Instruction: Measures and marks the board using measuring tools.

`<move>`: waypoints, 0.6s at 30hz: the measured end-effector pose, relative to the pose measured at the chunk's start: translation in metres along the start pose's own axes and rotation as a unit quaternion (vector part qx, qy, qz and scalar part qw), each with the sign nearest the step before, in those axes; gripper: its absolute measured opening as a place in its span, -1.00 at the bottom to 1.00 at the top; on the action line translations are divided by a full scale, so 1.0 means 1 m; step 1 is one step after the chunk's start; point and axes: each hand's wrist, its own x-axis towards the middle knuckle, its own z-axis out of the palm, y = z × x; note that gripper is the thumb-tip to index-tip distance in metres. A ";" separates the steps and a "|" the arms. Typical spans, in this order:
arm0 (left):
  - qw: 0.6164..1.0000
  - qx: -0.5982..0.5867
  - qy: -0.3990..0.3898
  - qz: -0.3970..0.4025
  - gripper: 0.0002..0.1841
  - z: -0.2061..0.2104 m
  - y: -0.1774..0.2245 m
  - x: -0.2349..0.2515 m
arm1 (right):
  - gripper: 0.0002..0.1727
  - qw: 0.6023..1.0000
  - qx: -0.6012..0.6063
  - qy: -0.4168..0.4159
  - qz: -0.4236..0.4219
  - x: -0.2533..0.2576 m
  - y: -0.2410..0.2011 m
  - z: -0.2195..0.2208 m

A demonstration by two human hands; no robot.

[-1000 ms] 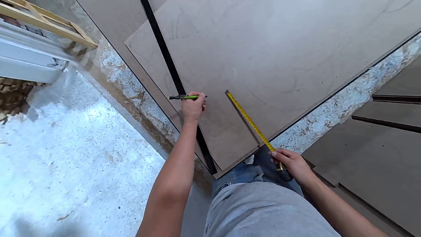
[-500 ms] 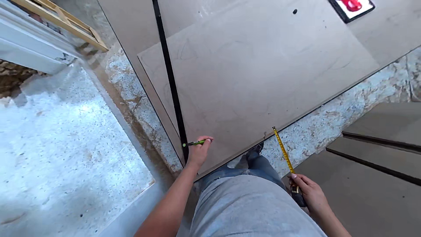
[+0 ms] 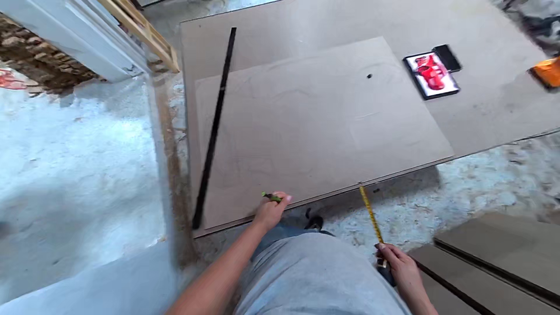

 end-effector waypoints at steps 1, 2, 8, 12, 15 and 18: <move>1.000 -0.031 -0.002 0.002 -0.58 0.012 0.003 -0.001 | -0.67 1.000 -0.009 -0.003 -0.001 0.004 -0.002 -0.011; 0.997 -0.074 -0.005 0.008 -0.58 0.025 0.005 -0.003 | -0.67 1.000 -0.016 -0.005 0.001 0.008 -0.003 -0.024; 1.000 -0.004 -0.002 0.031 -0.52 0.058 0.002 -0.023 | -0.65 0.998 -0.037 -0.049 0.015 0.055 -0.017 -0.061; 0.999 0.036 -0.007 0.007 -0.57 0.047 -0.002 -0.025 | -0.66 0.997 -0.013 -0.080 0.007 0.083 -0.031 -0.050; 0.999 0.051 -0.012 -0.003 -0.57 0.038 0.002 -0.012 | -0.68 0.995 -0.013 -0.100 0.006 0.094 -0.042 -0.044; 0.999 0.030 -0.013 -0.014 -0.59 0.036 0.015 0.018 | -0.67 0.995 -0.006 -0.097 0.013 0.100 -0.052 -0.046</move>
